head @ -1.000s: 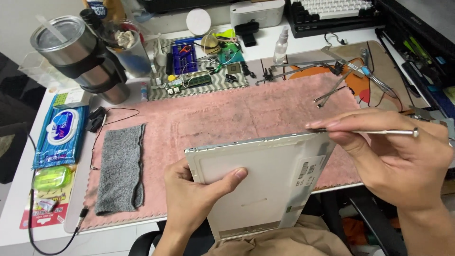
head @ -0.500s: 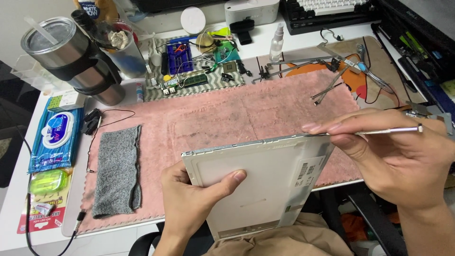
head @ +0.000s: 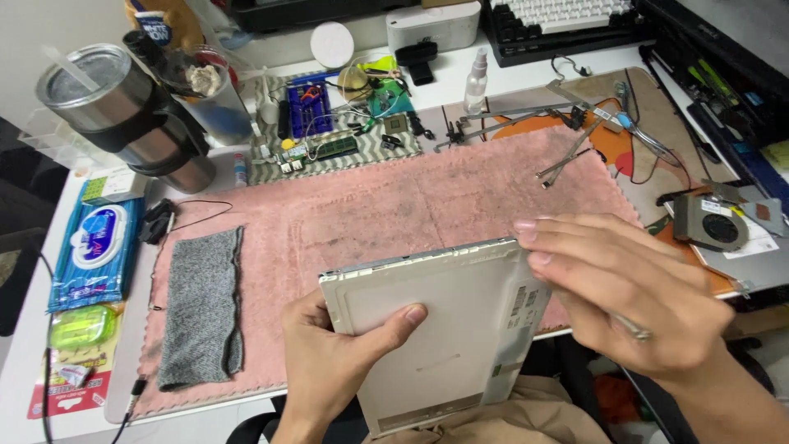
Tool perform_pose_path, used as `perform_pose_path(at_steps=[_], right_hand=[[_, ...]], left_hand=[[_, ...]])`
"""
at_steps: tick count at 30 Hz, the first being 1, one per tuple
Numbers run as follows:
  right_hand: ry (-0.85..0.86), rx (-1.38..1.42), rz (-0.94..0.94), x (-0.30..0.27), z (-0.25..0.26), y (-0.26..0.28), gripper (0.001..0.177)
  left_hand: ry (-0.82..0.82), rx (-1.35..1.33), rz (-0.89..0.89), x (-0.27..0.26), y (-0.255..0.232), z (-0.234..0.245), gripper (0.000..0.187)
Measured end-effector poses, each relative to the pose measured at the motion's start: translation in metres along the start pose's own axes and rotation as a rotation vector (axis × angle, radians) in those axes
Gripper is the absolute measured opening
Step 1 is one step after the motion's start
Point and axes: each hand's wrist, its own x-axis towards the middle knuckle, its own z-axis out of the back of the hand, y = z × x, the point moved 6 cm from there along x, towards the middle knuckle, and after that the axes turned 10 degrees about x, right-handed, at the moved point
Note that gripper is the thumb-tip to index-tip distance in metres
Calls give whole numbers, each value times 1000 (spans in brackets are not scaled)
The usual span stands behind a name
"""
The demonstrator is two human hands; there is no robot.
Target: The person disassembles a white computer monitor by prying off the back cover and removing the metal frame. They then separate the screen panel from the white plastic housing and remove the internal circuit board.
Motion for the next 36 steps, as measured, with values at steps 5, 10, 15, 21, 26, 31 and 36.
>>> perform_pose_path(at_steps=[5,10,15,21,26,31,36], right_hand=[[-93,57,-214,-3,8,-15,17],[-243,355,-492,-16,20,-34,7],[-451,439,-631,-32,36,-46,10],[-315,321,-596,-25,32,-32,12],[-325,303,-555,-25,31,-28,7],[-292,225,-367,-22,29,-25,10],[-124,-52,34,-31,12,-13,15]], left_hand=[[-15,47,-85,-3,5,-1,28],[-14,33,-111,-3,5,1,28],[-64,86,-39,-1,10,5,30],[-65,71,4,0,13,4,30],[-76,57,20,0,17,3,29],[-90,66,60,-1,15,3,30],[-57,31,-4,1,15,1,26]])
